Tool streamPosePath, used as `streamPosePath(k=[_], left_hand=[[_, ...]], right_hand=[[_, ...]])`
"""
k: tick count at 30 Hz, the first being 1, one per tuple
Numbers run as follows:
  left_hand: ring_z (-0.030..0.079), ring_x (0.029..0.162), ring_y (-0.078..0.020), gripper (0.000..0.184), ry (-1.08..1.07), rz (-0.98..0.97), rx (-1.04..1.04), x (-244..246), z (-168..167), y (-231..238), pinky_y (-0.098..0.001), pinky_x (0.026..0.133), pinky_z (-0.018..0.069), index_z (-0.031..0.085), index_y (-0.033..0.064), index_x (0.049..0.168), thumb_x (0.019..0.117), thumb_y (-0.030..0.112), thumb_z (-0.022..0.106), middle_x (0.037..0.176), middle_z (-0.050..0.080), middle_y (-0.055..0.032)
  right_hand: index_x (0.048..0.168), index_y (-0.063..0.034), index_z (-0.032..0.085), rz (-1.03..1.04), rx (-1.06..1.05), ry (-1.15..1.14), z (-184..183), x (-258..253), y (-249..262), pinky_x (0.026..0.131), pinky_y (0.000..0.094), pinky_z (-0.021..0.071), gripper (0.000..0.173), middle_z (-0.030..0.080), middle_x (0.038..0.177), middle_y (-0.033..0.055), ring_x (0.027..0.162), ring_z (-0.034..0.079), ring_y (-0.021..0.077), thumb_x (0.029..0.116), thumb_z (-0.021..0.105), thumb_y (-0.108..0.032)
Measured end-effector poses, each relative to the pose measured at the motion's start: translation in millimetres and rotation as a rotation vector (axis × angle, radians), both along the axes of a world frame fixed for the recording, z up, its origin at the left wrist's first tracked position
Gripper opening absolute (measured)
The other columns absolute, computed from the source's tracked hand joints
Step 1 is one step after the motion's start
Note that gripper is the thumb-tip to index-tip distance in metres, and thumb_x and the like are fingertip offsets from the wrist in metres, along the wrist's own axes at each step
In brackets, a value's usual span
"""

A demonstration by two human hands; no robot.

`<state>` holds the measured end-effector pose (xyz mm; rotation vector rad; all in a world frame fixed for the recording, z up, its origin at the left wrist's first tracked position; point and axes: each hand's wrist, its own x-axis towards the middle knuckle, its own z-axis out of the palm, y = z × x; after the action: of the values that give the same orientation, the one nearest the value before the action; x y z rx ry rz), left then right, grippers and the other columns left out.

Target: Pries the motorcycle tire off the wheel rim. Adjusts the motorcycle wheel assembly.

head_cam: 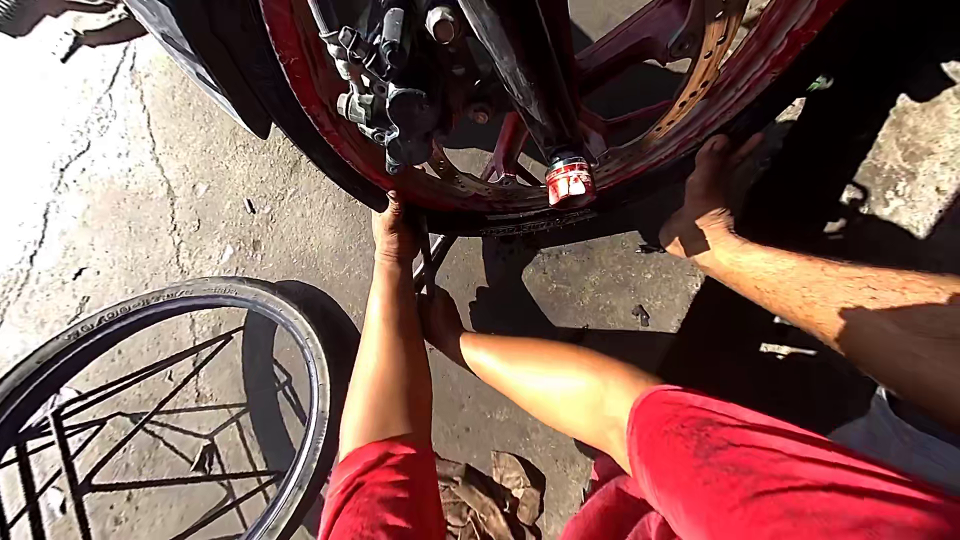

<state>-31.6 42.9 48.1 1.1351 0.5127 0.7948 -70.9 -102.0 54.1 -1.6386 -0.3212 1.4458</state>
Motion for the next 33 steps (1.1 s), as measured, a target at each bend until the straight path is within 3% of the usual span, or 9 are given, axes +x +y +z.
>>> streamPosePath(k=[2,6,11,15,17,20,22,28,33], left_hand=[[0.072,0.090,-0.0113,0.067,-0.007,-0.030,0.018,0.9,-8.8,5.3,-0.0341,0.083,0.0618,0.056,0.0174,0.121,0.0776,0.063,0.081,0.099,0.074,0.0019],[0.070,0.105,-0.0141,0.063,-0.139,-0.085,0.071,10.2,-14.6,10.7,-0.0393,0.095,0.0584,0.054,0.0178,0.127,0.0837,0.056,0.079,0.110,0.073,0.0009],[0.072,0.104,-0.0158,0.067,-0.178,-0.074,0.079,14.9,-9.6,4.3,-0.0407,0.095,0.0596,0.053,0.0158,0.129,0.0821,0.054,0.082,0.111,0.074,-0.0010],[0.070,0.107,-0.0201,0.074,-0.158,-0.080,0.081,11.6,-16.5,11.3,-0.0447,0.097,0.0580,0.051,0.0102,0.132,0.0816,0.055,0.082,0.115,0.072,-0.0062],[0.070,0.108,-0.0208,0.075,-0.157,-0.097,0.069,11.8,-18.4,13.2,-0.0448,0.096,0.0583,0.051,0.0103,0.133,0.0810,0.055,0.082,0.116,0.072,-0.0070],[0.070,0.107,-0.0213,0.078,-0.153,-0.094,0.060,11.7,-18.7,12.7,-0.0451,0.096,0.0583,0.052,0.0093,0.132,0.0790,0.057,0.083,0.115,0.072,-0.0077],[0.070,0.107,-0.0226,0.078,-0.152,-0.091,0.048,11.3,-18.5,12.4,-0.0460,0.096,0.0582,0.053,0.0083,0.132,0.0784,0.057,0.084,0.115,0.072,-0.0092],[0.070,0.108,-0.0236,0.080,-0.152,-0.084,0.041,13.2,-21.6,12.8,-0.0466,0.097,0.0581,0.050,0.0095,0.135,0.0794,0.056,0.083,0.117,0.071,-0.0094],[0.071,0.106,-0.0225,0.081,-0.161,-0.054,0.028,14.8,-20.7,8.8,-0.0465,0.096,0.0589,0.049,0.0096,0.135,0.0778,0.056,0.084,0.115,0.072,-0.0087]], right_hand=[[0.130,0.0018,0.061,0.043,-0.011,0.069,-0.4,8.8,3.1,0.096,0.0520,0.0520,0.036,0.069,0.117,0.0221,0.107,0.067,0.0324,0.1086,0.048,-0.025],[0.127,-0.0011,0.057,0.136,-0.080,0.069,4.0,44.5,-20.5,0.077,0.0446,0.0529,0.034,0.063,0.102,0.0175,0.084,0.063,0.0263,0.1108,0.044,-0.027],[0.134,0.0011,0.056,0.188,-0.172,-0.354,25.5,96.1,-80.5,0.103,0.0503,0.0484,0.043,0.066,0.124,0.0227,0.119,0.063,0.0327,0.1106,0.046,-0.033],[0.120,-0.0059,0.062,0.173,-0.040,-0.553,42.5,138.8,-127.3,0.086,0.0487,0.0523,0.036,0.067,0.096,0.0138,0.092,0.065,0.0264,0.1079,0.049,-0.037],[0.124,-0.0076,0.065,0.220,-0.046,-0.623,62.0,166.6,-136.3,0.087,0.0495,0.0526,0.035,0.069,0.097,0.0135,0.092,0.066,0.0262,0.1095,0.048,-0.035],[0.126,-0.0097,0.069,0.327,-0.198,-0.792,91.9,200.3,-126.3,0.095,0.0573,0.0518,0.038,0.073,0.108,0.0160,0.106,0.069,0.0332,0.1099,0.047,-0.037],[0.114,-0.0058,0.071,0.413,-0.292,-0.903,105.3,213.2,-113.8,0.089,0.0612,0.0523,0.041,0.072,0.103,0.0197,0.103,0.069,0.0384,0.1099,0.046,-0.039],[0.107,-0.0076,0.072,0.580,-0.227,-1.239,120.0,239.7,-89.6,0.086,0.0613,0.0533,0.029,0.071,0.110,0.0209,0.107,0.069,0.0397,0.1050,0.054,-0.030],[0.107,-0.0016,0.069,0.703,-0.197,-1.268,85.9,247.8,-65.4,0.089,0.0642,0.0508,0.036,0.069,0.108,0.0245,0.109,0.066,0.0431,0.1054,0.050,-0.032]])
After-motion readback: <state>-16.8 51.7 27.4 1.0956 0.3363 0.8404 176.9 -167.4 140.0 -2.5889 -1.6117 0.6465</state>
